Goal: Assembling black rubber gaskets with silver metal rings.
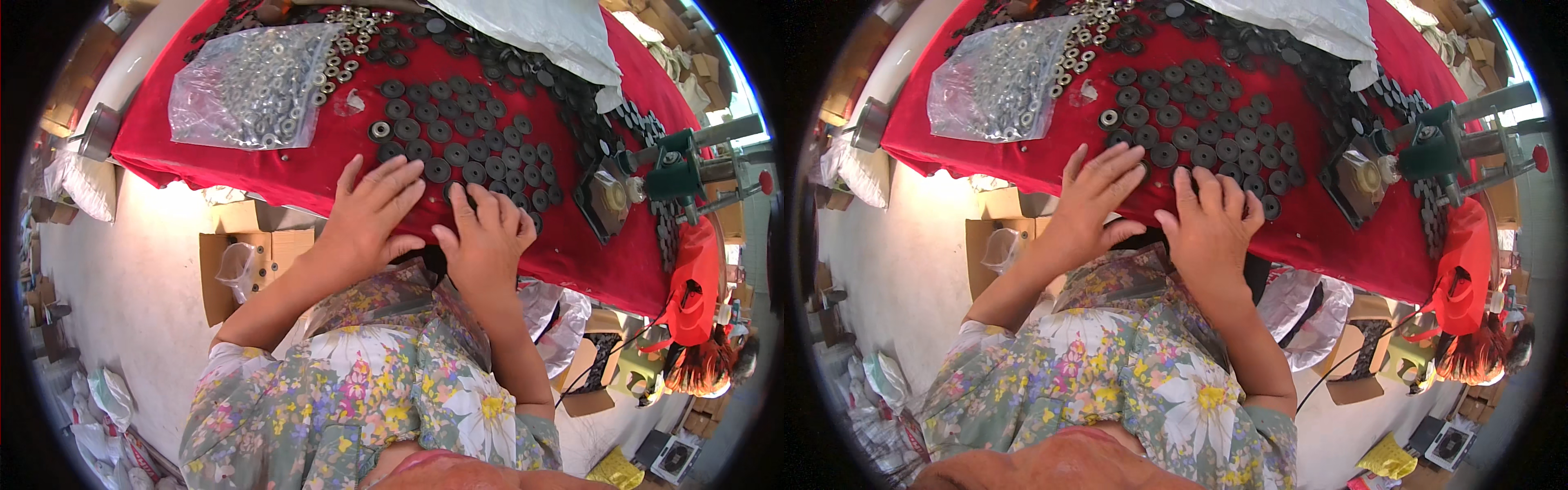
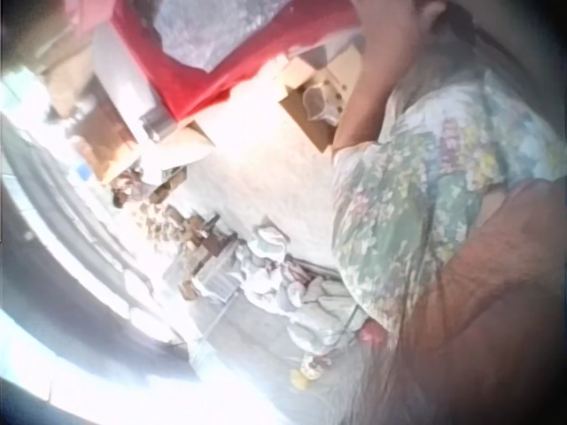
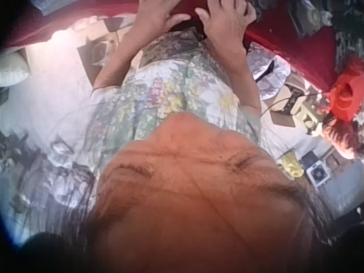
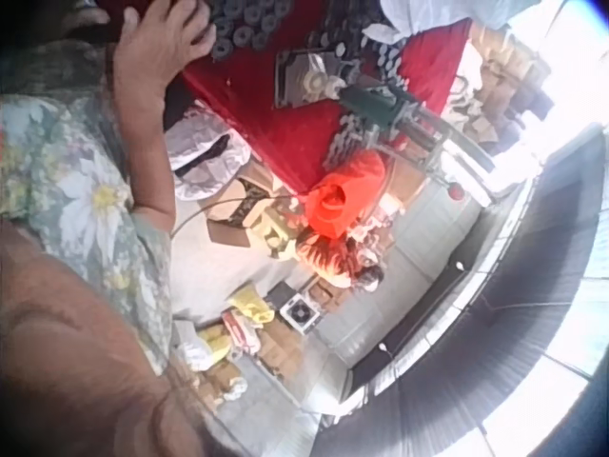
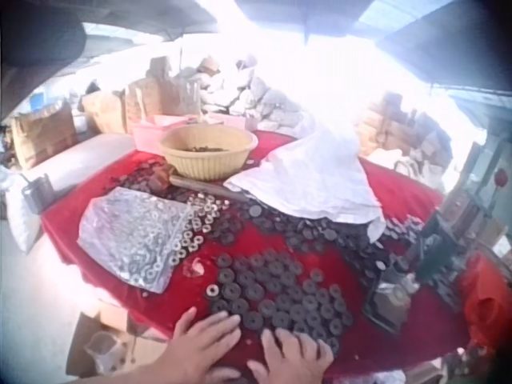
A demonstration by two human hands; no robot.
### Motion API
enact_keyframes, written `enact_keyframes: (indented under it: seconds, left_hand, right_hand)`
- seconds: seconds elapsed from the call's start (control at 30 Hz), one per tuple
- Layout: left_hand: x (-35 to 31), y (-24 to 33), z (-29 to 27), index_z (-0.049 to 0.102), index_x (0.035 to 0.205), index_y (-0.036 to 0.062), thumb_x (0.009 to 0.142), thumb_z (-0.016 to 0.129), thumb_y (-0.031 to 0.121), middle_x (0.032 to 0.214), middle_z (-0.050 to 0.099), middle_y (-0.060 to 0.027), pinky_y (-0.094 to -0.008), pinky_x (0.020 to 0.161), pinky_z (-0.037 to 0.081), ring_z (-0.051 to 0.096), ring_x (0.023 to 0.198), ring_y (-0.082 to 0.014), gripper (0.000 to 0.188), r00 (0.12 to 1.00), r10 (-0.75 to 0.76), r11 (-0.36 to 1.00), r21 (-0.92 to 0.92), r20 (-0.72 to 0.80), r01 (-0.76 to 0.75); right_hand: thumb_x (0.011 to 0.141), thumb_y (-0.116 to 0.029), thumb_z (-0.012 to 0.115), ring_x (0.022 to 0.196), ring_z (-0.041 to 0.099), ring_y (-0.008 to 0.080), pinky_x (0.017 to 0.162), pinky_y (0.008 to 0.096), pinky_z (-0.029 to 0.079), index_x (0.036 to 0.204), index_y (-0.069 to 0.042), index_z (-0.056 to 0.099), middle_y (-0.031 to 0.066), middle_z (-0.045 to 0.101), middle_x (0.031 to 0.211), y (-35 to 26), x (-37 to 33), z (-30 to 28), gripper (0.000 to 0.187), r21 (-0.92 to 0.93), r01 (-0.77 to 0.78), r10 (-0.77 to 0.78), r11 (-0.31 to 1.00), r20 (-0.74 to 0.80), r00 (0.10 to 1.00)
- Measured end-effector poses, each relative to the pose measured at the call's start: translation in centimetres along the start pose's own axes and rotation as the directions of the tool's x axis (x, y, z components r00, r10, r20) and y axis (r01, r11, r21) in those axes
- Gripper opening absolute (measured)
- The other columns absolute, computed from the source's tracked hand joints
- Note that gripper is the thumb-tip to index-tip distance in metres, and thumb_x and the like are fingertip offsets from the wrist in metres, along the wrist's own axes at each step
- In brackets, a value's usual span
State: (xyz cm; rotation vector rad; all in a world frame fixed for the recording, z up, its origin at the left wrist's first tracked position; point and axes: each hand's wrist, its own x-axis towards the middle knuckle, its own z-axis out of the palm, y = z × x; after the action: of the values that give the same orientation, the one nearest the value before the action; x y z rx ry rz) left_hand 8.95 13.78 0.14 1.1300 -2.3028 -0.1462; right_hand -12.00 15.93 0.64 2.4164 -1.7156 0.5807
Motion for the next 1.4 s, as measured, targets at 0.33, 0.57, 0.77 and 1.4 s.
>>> enact_keyframes:
  seconds: [0.33, 0.57, 0.77, 1.4]
  left_hand:
    - [3.5, -11.9, -1.4, 0.066, 0.115, 0.0005, 0.083, 0.072, 0.011, 0.120, 0.064, -0.0139, -0.0436, 0.093, 0.047, 0.060, 0.109, -0.0348, 0.035, 0.929, -0.231, 0.930, 0.214, -0.291, 0.298]
    - [8.1, -12.7, -0.8, 0.059, 0.128, 0.0071, 0.091, 0.065, 0.032, 0.123, 0.063, -0.0107, -0.0452, 0.093, 0.046, 0.056, 0.114, -0.0302, 0.045, 0.954, -0.268, 0.784, 0.545, -0.135, 0.298]
    - [11.2, -16.8, 1.3, 0.058, 0.131, 0.0108, 0.093, 0.060, 0.041, 0.135, 0.054, -0.0117, -0.0478, 0.097, 0.044, 0.052, 0.119, -0.0320, 0.048, 0.981, -0.142, 0.799, 0.569, -0.130, 0.192]
    - [12.2, -15.2, 1.3, 0.060, 0.114, 0.0077, 0.095, 0.059, 0.038, 0.114, 0.058, -0.0176, -0.0529, 0.086, 0.050, 0.060, 0.101, -0.0414, 0.036, 0.944, -0.304, 0.781, 0.535, -0.126, 0.322]
  right_hand:
    - [0.086, -0.026, 0.071, 0.117, 0.053, 0.0279, 0.102, 0.0475, 0.029, 0.127, -0.006, 0.064, 0.0094, 0.060, 0.125, 1.6, -0.5, -0.6, 0.046, 0.280, -0.092, 0.128, 0.955, -0.114, 0.985]
    - [0.088, -0.027, 0.070, 0.116, 0.054, 0.0292, 0.102, 0.0467, 0.031, 0.126, -0.004, 0.065, 0.0116, 0.062, 0.125, 1.6, -0.7, -0.8, 0.044, 0.401, -0.099, 0.145, 0.911, -0.088, 0.985]
    - [0.089, -0.025, 0.069, 0.117, 0.055, 0.0306, 0.100, 0.0434, 0.035, 0.125, -0.003, 0.065, 0.0136, 0.061, 0.126, 1.4, -0.6, -1.5, 0.042, 0.472, -0.070, 0.130, 0.879, -0.097, 0.987]
    - [0.089, -0.016, 0.071, 0.109, 0.060, 0.0336, 0.093, 0.0401, 0.049, 0.120, 0.002, 0.065, 0.0182, 0.063, 0.120, 3.8, -1.5, -2.0, 0.036, 0.668, -0.108, 0.290, 0.736, -0.167, 0.942]
